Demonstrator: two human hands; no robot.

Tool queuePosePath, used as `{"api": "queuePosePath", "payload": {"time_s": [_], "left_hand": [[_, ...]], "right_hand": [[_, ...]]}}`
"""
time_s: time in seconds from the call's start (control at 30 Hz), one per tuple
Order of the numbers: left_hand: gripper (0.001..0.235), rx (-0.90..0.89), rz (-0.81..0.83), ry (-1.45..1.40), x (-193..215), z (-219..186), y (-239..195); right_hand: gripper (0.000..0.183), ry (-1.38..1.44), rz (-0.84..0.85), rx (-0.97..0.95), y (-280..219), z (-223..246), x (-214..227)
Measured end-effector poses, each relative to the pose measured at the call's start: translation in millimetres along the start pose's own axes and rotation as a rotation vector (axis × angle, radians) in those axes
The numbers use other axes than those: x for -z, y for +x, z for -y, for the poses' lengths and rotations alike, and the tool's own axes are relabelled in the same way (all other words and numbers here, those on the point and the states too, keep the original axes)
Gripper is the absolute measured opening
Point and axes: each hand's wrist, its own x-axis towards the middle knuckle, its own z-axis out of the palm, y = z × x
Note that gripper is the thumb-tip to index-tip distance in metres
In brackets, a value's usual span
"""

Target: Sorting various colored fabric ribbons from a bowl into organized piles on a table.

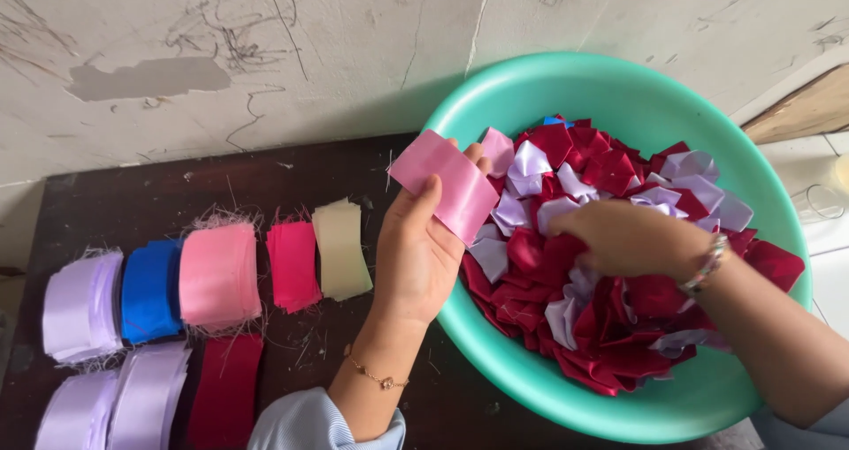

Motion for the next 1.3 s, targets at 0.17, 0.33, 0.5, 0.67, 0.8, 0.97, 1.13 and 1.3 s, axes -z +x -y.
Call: {"api": "queuePosePath", "payload": {"time_s": [0.17,0.33,0.5,0.67,0.8,0.97,1.13,1.3], "left_hand": [[0.049,0.064,0.130,-0.075,12,-2,4],[0.048,0.065,0.130,-0.088,11,-2,3],[0.046,-0.102,0.141,0.676,-4,4,-3],[0.081,-0.448,0.290,1.151,-12,15,-19],[0.074,-0.657,0.416,1.122,-22,2,-22],[0.040,-0.382,0.464,1.098,-10,7,-22],[0.040,-0.337,0.358,1.061,4,16,-11],[0.017,-0.150,0.054,0.559,7,14,-5]], "right_hand": [[0.033,0.360,-0.287,-0.094,-19,12,38],[0.028,0.624,-0.632,-0.095,-31,9,38],[0.017,0.567,-0.844,0.009,-30,-2,30],[0.020,1.094,-0.769,0.217,-45,7,31],[0.018,1.195,-0.662,0.391,-40,9,21],[0.021,0.980,-0.608,0.298,-29,27,18],[0.019,0.778,-0.700,0.249,-21,24,34],[0.034,0.327,0.041,0.066,-12,42,34]]}}
